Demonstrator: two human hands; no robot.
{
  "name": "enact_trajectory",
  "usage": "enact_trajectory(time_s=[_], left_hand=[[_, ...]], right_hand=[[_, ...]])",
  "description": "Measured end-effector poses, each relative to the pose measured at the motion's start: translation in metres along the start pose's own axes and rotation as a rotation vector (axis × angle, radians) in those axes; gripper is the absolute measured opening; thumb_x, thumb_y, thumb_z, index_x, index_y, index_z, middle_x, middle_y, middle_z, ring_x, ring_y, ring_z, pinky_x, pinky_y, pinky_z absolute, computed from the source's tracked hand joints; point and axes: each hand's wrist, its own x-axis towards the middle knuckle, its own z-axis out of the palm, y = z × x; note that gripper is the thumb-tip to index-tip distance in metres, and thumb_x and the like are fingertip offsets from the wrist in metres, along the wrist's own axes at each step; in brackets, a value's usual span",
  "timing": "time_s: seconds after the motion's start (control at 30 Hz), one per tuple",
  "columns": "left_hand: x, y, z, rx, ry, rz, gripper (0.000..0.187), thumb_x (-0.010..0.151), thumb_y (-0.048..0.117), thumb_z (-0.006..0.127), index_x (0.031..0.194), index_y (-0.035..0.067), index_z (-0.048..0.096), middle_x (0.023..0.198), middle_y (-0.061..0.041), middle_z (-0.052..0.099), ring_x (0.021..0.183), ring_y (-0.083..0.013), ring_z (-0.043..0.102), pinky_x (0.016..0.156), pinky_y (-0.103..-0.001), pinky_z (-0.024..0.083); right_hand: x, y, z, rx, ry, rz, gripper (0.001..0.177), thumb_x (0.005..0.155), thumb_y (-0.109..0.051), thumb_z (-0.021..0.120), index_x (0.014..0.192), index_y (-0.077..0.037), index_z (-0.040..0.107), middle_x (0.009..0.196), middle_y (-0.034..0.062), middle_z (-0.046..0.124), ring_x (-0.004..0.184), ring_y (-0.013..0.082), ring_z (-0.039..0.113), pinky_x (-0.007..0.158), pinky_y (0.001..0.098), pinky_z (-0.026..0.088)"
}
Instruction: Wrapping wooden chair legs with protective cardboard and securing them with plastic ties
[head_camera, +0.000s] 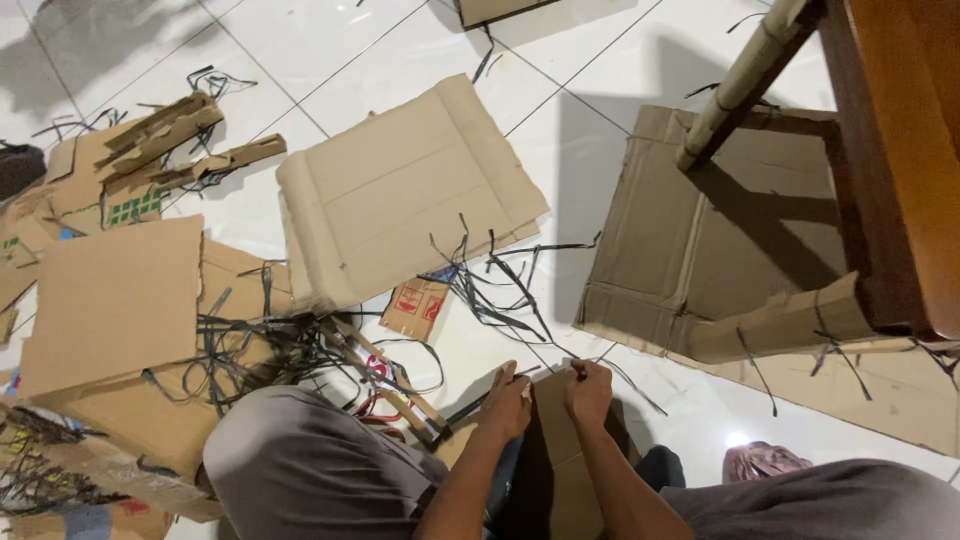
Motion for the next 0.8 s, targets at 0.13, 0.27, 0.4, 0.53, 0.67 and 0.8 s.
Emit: enact_trajectory(time_s=[0.13,0.27,0.4,0.53,0.67,0.8], left_hand=[[-0.019,0.005,-0.018,-0.071,0.019,-0.078,0.061,0.098,0.022,0.055,0.157,0.018,0.039,0.172,-0.016,0.010,0.153,-0.0493,0.018,0.120,-0.064,0.035],[-0.034,0.007,-0.040,0.003,0.051,-0.175,0.071,0.099,0.028,0.054,0.160,0.011,0.022,0.169,-0.023,0.012,0.154,-0.0467,0.020,0.123,-0.059,0.028],[-0.003,-0.027,-0.023,0.108,0.187,-0.406,0.077,0.107,0.037,0.047,0.164,0.002,0.009,0.172,-0.020,0.004,0.158,-0.0402,0.008,0.124,-0.058,0.014],[0.028,-0.059,-0.006,-0.077,0.518,-0.497,0.061,0.098,0.035,0.059,0.151,0.009,0.042,0.163,-0.013,0.028,0.145,-0.0392,0.033,0.114,-0.055,0.035],[0.029,-0.042,-0.005,-0.548,0.500,-0.354,0.042,0.096,0.055,0.051,0.099,0.021,0.075,0.105,-0.010,0.077,0.109,-0.0410,0.069,0.089,-0.054,0.055],[0.027,-0.038,-0.007,-0.836,0.233,-0.334,0.055,0.099,0.052,0.045,0.124,0.012,0.073,0.130,-0.021,0.068,0.126,-0.0458,0.060,0.103,-0.058,0.050]], right_hand=[[0.003,-0.001,0.019,0.085,0.008,-0.078,0.025,0.095,-0.017,0.063,0.117,-0.013,0.073,0.121,0.0127,0.057,0.117,0.0334,0.064,0.105,0.0435,0.053],[-0.001,-0.006,0.031,0.006,-0.171,-0.150,0.033,0.096,-0.033,0.061,0.124,-0.020,0.074,0.124,0.0132,0.069,0.121,0.0341,0.066,0.108,0.0450,0.054],[-0.032,-0.047,0.020,0.049,-0.267,-0.207,0.031,0.096,-0.038,0.066,0.120,-0.021,0.076,0.119,0.0138,0.074,0.113,0.0359,0.070,0.098,0.0472,0.060],[-0.055,-0.090,0.001,0.169,-0.282,-0.285,0.020,0.094,-0.031,0.069,0.099,-0.015,0.080,0.109,0.0117,0.078,0.105,0.0352,0.073,0.091,0.0420,0.062],[-0.058,-0.103,0.003,0.215,-0.259,-0.392,0.022,0.094,-0.028,0.072,0.082,-0.010,0.078,0.090,0.0113,0.079,0.096,0.0325,0.076,0.086,0.0450,0.062],[-0.050,-0.078,0.016,0.309,-0.345,-0.302,0.032,0.097,-0.030,0.067,0.076,-0.008,0.076,0.078,0.0113,0.078,0.087,0.0218,0.073,0.083,0.0444,0.058]])
